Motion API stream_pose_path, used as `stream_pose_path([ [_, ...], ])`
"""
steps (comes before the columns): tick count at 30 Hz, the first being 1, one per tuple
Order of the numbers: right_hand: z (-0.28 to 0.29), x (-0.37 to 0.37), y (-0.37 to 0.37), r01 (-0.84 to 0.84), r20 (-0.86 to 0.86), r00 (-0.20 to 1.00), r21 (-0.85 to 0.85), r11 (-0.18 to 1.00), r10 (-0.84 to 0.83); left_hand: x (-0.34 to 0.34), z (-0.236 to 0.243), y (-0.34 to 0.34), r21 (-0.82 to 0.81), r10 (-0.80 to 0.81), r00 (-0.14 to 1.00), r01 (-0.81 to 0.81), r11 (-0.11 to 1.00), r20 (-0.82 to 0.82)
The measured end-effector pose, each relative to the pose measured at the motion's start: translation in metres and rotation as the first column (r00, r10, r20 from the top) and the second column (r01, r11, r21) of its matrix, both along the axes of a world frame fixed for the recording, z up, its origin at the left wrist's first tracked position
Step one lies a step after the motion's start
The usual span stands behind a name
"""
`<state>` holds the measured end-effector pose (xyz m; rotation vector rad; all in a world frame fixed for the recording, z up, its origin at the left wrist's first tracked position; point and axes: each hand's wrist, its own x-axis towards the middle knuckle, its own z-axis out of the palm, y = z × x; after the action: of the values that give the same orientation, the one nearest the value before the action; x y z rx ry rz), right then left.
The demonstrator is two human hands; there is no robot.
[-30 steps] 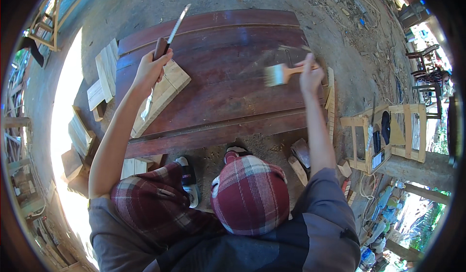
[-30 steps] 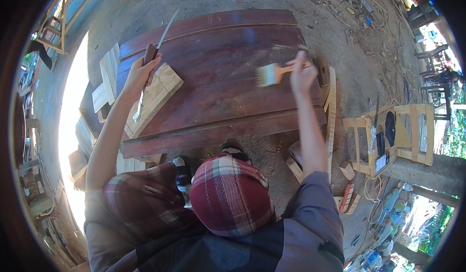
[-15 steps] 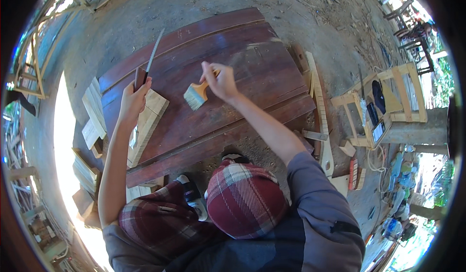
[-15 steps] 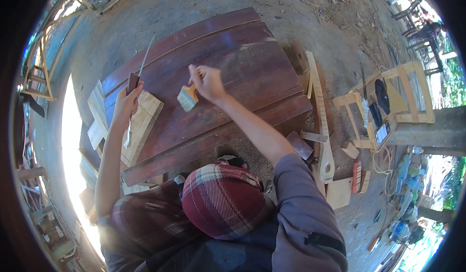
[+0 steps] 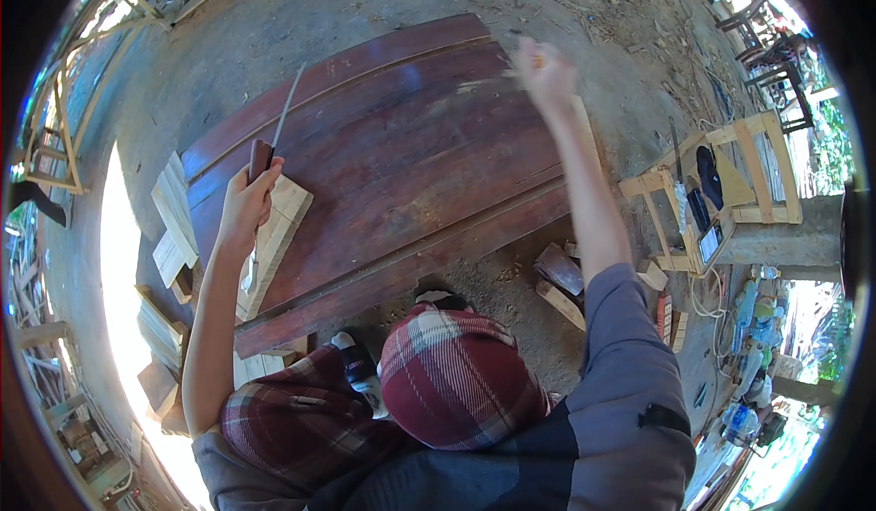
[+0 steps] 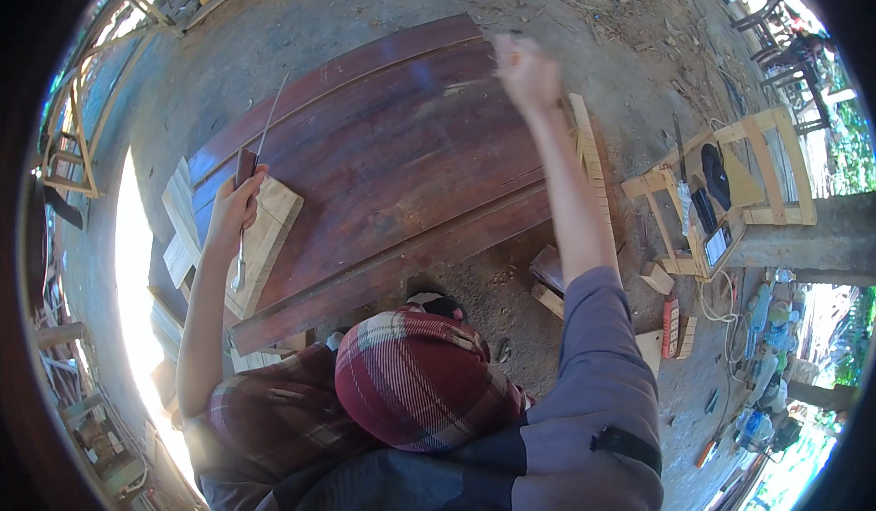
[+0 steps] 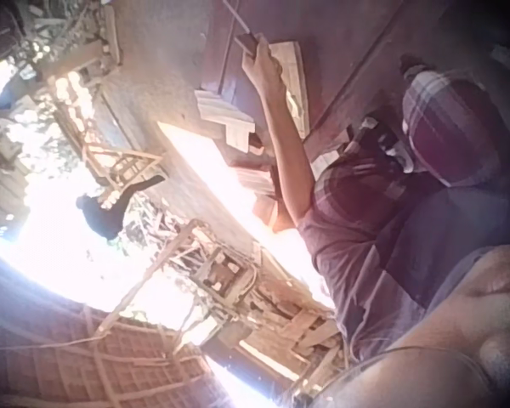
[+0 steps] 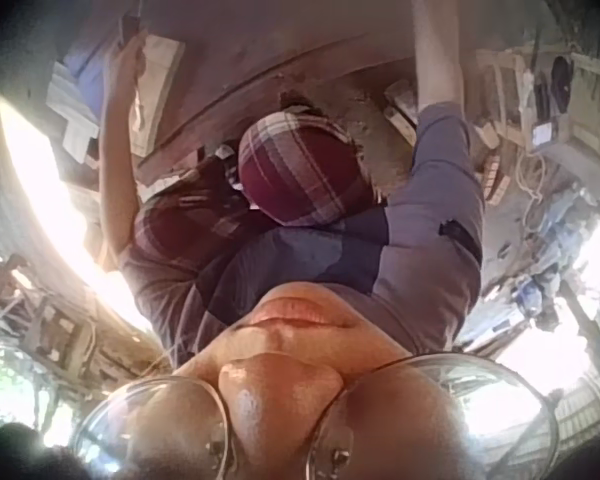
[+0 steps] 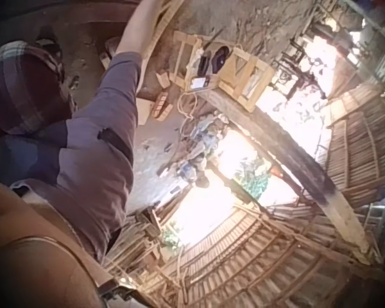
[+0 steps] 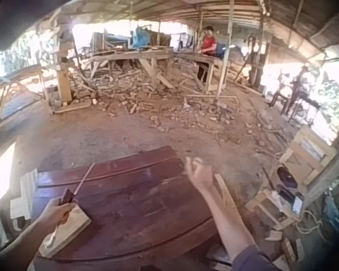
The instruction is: Sawing a piece of wood by hand and then cleaning the surface with a brush.
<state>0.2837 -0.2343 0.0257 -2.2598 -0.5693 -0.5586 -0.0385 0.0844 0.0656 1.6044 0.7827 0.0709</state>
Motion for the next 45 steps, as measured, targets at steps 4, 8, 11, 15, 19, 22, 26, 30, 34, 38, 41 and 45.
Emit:
stream_pose_path([
  [4,-0.017,-0.086,0.094,-0.395,-0.173,0.853,0.405,0.825,0.493,0.010,0.004,-0.006,0.010,-0.033,0.999,0.033,0.999,0.030],
  [8,-0.050,-0.090,0.126,-0.497,-0.210,0.774,0.384,0.778,0.598,0.006,-0.002,-0.004,0.009,-0.007,1.000,0.007,1.000,0.006],
  [11,-0.071,-0.034,0.104,-0.220,-0.275,0.873,0.515,0.829,0.402,-0.002,-0.003,0.000,-0.008,-0.011,1.000,0.011,1.000,-0.021],
  [15,-0.063,0.061,0.001,0.090,-0.126,0.990,0.290,0.953,-0.055,-0.018,-0.007,0.010,-0.038,0.011,0.997,-0.014,0.999,-0.078],
  [19,-0.048,0.128,-0.089,0.568,0.360,0.806,-0.247,0.785,-0.470,-0.032,-0.017,0.023,-0.063,0.033,0.994,-0.040,0.997,-0.107],
  [22,-0.044,0.111,-0.091,0.380,0.114,0.908,0.178,0.908,-0.403,-0.038,-0.024,0.026,-0.120,0.058,0.989,-0.075,0.990,-0.137],
  [26,-0.012,0.039,-0.027,0.067,-0.078,0.996,0.503,0.862,-0.031,-0.036,-0.021,0.022,-0.088,0.053,0.986,-0.067,0.994,-0.158],
  [30,-0.007,-0.072,0.068,-0.082,-0.263,0.759,0.869,0.488,0.596,-0.036,-0.027,0.023,-0.102,0.022,0.985,-0.039,0.994,-0.168],
  [34,-0.051,-0.176,0.113,-0.023,-0.254,0.477,0.953,0.301,0.841,-0.017,-0.020,0.013,-0.143,-0.008,0.993,-0.010,0.990,-0.120],
  [38,-0.092,-0.203,0.115,-0.008,-0.309,0.537,0.929,0.371,0.785,-0.010,-0.015,0.003,-0.164,-0.035,0.996,0.021,0.986,-0.082],
  [41,-0.100,-0.161,0.077,0.045,-0.312,0.532,0.939,0.342,0.787,-0.014,-0.012,-0.002,-0.142,-0.060,0.992,0.044,0.989,-0.110],
  [45,-0.068,-0.088,-0.029,-0.254,-0.340,0.777,0.600,0.759,0.529,-0.027,-0.009,0.001,-0.128,-0.046,0.991,0.030,0.991,-0.123],
])
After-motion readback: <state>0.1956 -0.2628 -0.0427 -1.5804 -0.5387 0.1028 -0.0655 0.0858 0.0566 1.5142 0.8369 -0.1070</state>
